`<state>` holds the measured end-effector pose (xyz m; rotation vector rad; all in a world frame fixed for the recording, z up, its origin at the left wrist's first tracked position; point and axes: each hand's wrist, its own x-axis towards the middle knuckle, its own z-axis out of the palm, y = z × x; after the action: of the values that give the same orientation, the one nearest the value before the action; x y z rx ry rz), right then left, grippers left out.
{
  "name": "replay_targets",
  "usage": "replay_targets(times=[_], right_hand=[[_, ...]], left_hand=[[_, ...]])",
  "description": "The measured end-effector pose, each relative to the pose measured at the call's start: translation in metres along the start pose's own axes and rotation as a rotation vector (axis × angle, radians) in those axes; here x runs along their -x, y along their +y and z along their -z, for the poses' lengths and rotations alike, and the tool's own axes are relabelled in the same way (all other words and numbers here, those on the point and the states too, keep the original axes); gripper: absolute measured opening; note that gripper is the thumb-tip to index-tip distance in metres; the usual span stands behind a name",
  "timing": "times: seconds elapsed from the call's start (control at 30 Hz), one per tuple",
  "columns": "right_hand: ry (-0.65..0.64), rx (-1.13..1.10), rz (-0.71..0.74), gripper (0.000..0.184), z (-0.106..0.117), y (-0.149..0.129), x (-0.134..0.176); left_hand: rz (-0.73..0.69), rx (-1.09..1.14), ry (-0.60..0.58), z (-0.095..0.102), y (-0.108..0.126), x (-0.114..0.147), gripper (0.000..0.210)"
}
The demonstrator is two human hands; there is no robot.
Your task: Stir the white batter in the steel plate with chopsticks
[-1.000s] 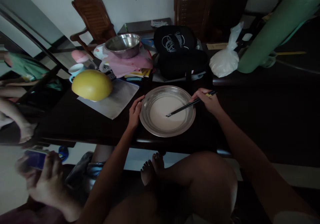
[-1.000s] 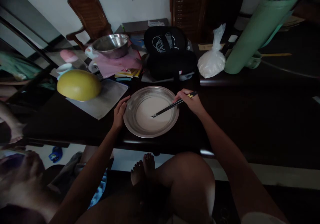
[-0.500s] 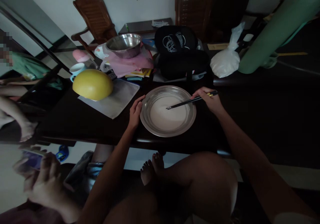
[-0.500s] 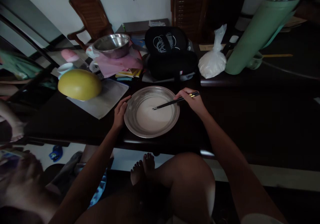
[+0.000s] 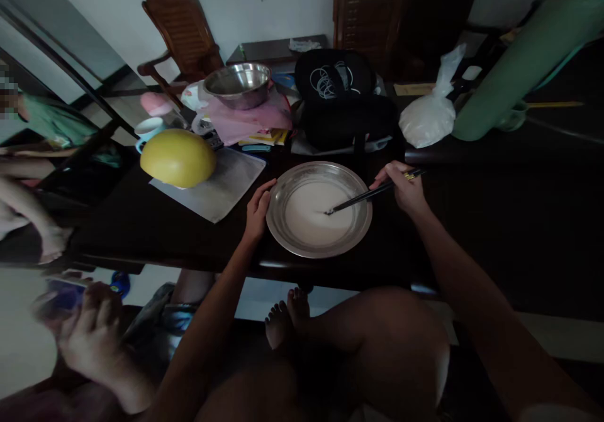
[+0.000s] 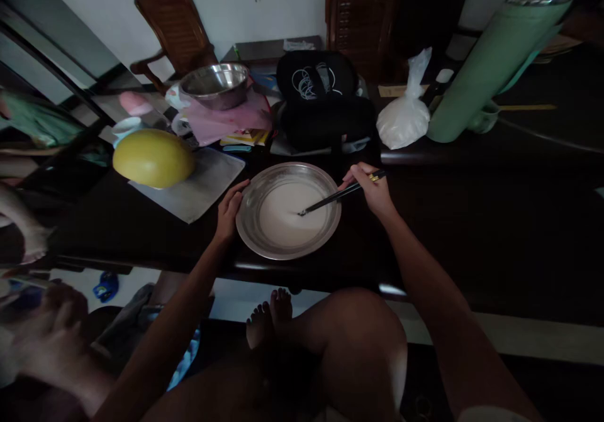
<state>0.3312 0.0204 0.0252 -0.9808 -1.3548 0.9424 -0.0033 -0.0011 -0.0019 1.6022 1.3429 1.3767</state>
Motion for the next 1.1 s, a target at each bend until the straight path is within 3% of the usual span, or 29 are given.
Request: replay_targets(times=[0.17, 0.4, 0.57, 0.67, 0.8, 1.1], right_hand=[[-0.132, 0.073, 0.012, 0.033, -0.007, -0.001, 0.003], [0.026, 0.037, 0.057, 0.036, 0.002, -0.012, -0.002], [-0.16, 0.128, 0.055, 0.03, -0.016, -0.024, 0.002], [-0.058, 0.125, 0.025, 0.024, -0.018, -0.029, 0.003], [0.116, -0.038, -0.037, 0.018, -0.008, -0.027, 0.011], [0.214, -0.126, -0.096, 0.026, -0.02, -0.02, 0.031]], left_hand=[[0.002, 0.004, 0.005, 0.0, 0.0, 0.0, 0.045], [-0.002, -0.001, -0.005, 0.001, 0.001, 0.0, 0.045], [0.012, 0.003, -0.006, 0.002, 0.003, 0.0, 0.046], [0.013, 0.011, -0.001, 0.003, 0.002, 0.0, 0.046], [0.016, 0.013, -0.005, 0.003, 0.001, -0.001, 0.045], [0.008, 0.014, -0.009, 0.003, 0.002, -0.001, 0.044]])
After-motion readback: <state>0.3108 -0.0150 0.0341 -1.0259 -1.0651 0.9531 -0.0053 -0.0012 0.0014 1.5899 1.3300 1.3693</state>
